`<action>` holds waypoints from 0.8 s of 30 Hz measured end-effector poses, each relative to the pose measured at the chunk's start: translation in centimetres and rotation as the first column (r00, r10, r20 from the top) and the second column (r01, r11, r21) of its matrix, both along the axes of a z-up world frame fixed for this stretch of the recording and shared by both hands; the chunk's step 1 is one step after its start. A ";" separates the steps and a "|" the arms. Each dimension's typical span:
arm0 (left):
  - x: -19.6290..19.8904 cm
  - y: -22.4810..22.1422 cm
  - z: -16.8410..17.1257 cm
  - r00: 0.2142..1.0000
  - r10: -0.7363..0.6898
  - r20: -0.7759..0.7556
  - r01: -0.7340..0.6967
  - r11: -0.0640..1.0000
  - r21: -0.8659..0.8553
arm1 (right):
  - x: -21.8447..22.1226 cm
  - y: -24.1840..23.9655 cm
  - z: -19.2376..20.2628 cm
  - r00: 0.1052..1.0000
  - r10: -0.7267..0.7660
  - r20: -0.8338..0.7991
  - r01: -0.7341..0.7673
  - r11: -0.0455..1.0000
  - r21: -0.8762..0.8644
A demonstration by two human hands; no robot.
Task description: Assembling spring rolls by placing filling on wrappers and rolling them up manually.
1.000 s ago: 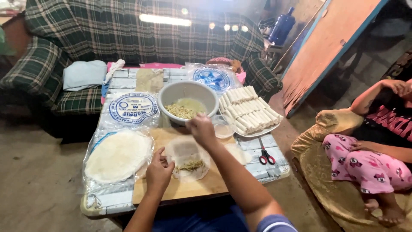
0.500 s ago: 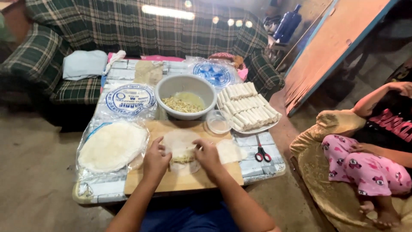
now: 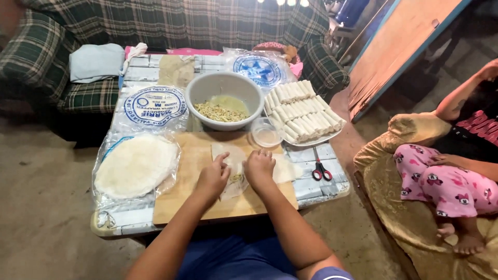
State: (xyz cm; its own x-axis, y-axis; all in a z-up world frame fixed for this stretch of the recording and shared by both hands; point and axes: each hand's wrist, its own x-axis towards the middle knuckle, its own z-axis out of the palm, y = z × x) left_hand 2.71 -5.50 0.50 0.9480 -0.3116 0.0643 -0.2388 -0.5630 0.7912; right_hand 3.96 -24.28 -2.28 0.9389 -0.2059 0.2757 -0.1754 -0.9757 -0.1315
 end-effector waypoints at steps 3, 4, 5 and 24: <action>0.3 1.3 -0.3 0.998 -0.067 -0.002 0.067 0.997 -0.047 | 1.2 -0.3 -1.6 1.000 0.028 0.011 -0.028 0.999 0.017; 0.4 1.4 -0.9 0.998 -0.065 -0.003 0.065 0.997 -0.046 | 1.2 -0.2 -1.6 0.999 0.030 0.011 -0.030 0.999 0.018; 0.4 1.4 -1.5 0.995 -0.073 0.064 0.072 0.997 0.030 | 1.2 -0.2 -1.6 0.999 0.036 0.024 -0.036 0.999 0.016; 2.7 2.0 2.9 0.996 -0.006 -0.085 0.030 0.958 0.286 | -5.4 6.5 9.2 0.989 0.132 -0.061 -0.067 0.785 0.616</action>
